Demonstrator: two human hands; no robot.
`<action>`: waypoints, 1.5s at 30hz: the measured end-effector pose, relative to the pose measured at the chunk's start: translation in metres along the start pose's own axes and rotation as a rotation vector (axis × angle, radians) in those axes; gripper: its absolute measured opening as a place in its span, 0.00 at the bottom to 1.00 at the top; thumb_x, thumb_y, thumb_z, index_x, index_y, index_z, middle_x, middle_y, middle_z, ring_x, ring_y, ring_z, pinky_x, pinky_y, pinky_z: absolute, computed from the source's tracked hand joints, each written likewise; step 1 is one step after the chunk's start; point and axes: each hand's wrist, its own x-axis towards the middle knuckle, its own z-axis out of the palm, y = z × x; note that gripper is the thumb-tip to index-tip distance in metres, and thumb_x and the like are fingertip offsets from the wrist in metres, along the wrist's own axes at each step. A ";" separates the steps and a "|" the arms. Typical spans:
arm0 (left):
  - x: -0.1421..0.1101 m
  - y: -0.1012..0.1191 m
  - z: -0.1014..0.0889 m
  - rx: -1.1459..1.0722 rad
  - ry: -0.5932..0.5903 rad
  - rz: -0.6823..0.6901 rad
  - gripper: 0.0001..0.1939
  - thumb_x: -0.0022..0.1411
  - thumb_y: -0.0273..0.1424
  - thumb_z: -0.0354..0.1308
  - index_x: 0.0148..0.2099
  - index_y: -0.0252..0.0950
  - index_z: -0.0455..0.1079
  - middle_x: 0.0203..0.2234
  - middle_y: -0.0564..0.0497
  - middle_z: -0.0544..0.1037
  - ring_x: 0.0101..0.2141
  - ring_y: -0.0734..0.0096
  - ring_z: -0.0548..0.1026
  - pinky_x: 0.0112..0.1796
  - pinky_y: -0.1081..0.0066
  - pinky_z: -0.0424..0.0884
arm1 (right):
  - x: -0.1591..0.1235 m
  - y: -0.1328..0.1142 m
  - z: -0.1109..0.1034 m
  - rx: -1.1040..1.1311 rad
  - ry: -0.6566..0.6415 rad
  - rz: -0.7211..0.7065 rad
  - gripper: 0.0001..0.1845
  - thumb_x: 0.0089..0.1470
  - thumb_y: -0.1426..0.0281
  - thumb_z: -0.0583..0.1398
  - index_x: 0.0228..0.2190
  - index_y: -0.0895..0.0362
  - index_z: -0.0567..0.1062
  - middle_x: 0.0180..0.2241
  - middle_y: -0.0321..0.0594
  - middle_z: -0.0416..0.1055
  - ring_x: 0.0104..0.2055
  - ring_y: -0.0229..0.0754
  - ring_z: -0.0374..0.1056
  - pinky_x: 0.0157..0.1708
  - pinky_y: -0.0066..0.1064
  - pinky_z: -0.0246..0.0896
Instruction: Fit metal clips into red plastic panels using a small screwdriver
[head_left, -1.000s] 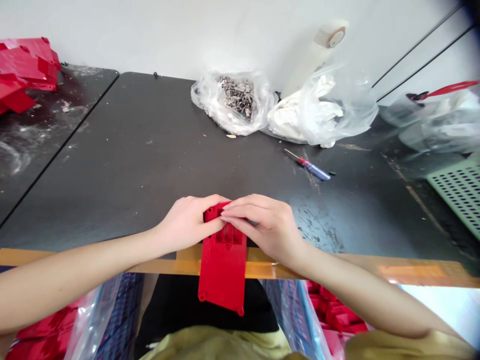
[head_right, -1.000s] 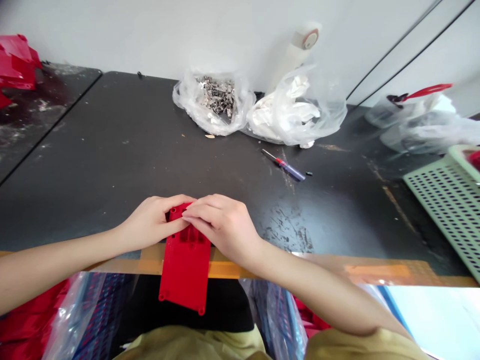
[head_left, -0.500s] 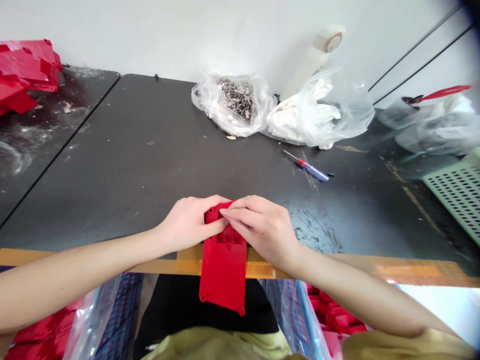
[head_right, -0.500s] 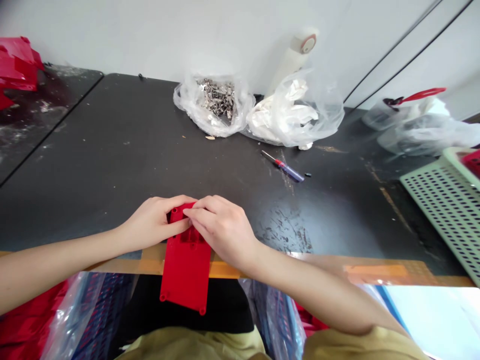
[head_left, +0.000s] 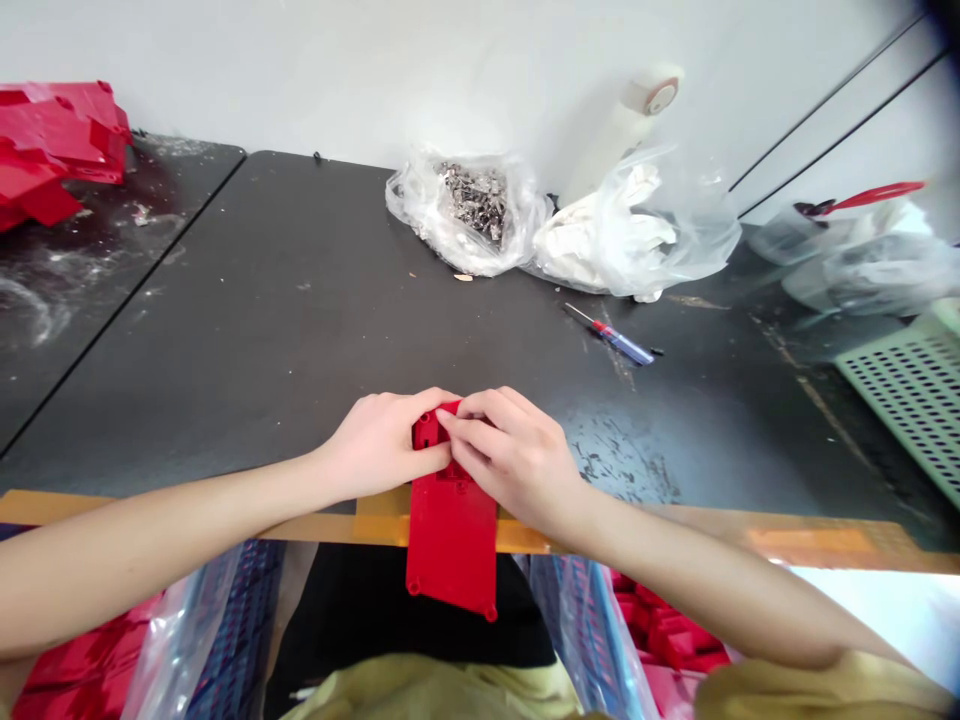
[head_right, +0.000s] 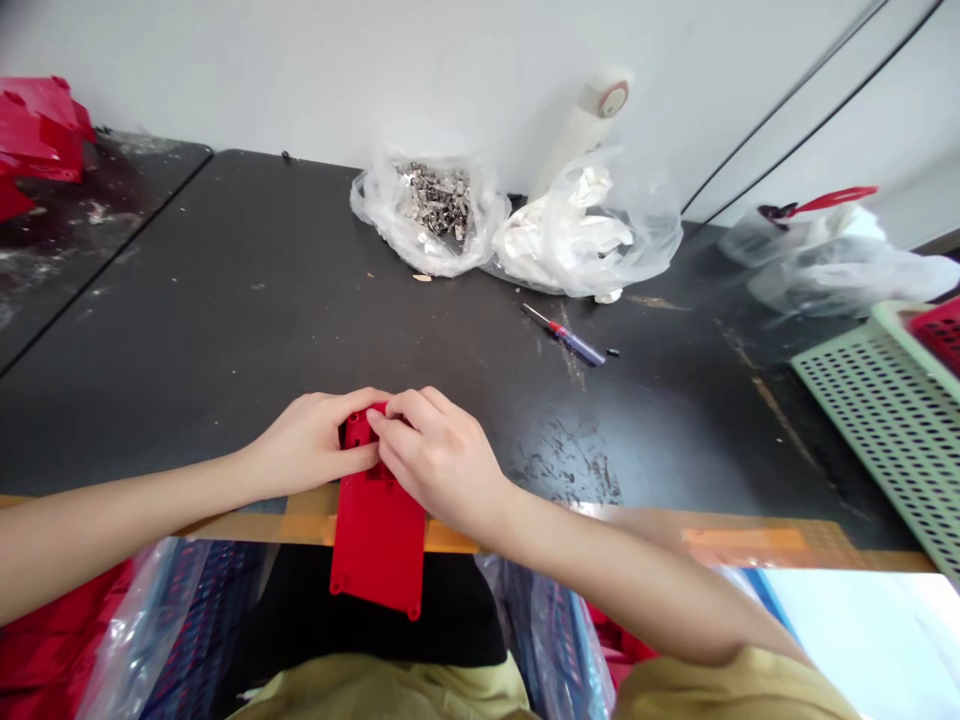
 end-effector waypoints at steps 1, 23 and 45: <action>0.000 0.000 0.000 -0.006 0.004 0.001 0.22 0.57 0.34 0.57 0.55 0.44 0.71 0.25 0.59 0.77 0.26 0.68 0.75 0.30 0.72 0.62 | 0.000 0.001 0.000 0.008 0.004 0.003 0.08 0.60 0.76 0.59 0.35 0.58 0.79 0.32 0.43 0.77 0.30 0.39 0.67 0.30 0.32 0.70; 0.001 -0.010 -0.001 -0.239 0.049 0.129 0.15 0.67 0.37 0.52 0.47 0.38 0.77 0.41 0.52 0.81 0.39 0.66 0.77 0.41 0.71 0.65 | -0.060 0.203 -0.073 -0.326 -0.050 0.814 0.26 0.53 0.58 0.61 0.48 0.60 0.77 0.56 0.62 0.66 0.58 0.66 0.60 0.57 0.58 0.52; -0.027 0.013 0.019 -0.989 0.070 -0.280 0.11 0.59 0.37 0.61 0.41 0.37 0.71 0.30 0.54 0.79 0.28 0.73 0.76 0.32 0.73 0.71 | -0.030 0.131 -0.083 0.472 0.459 0.841 0.18 0.44 0.52 0.66 0.26 0.52 0.69 0.23 0.34 0.68 0.21 0.37 0.62 0.25 0.34 0.62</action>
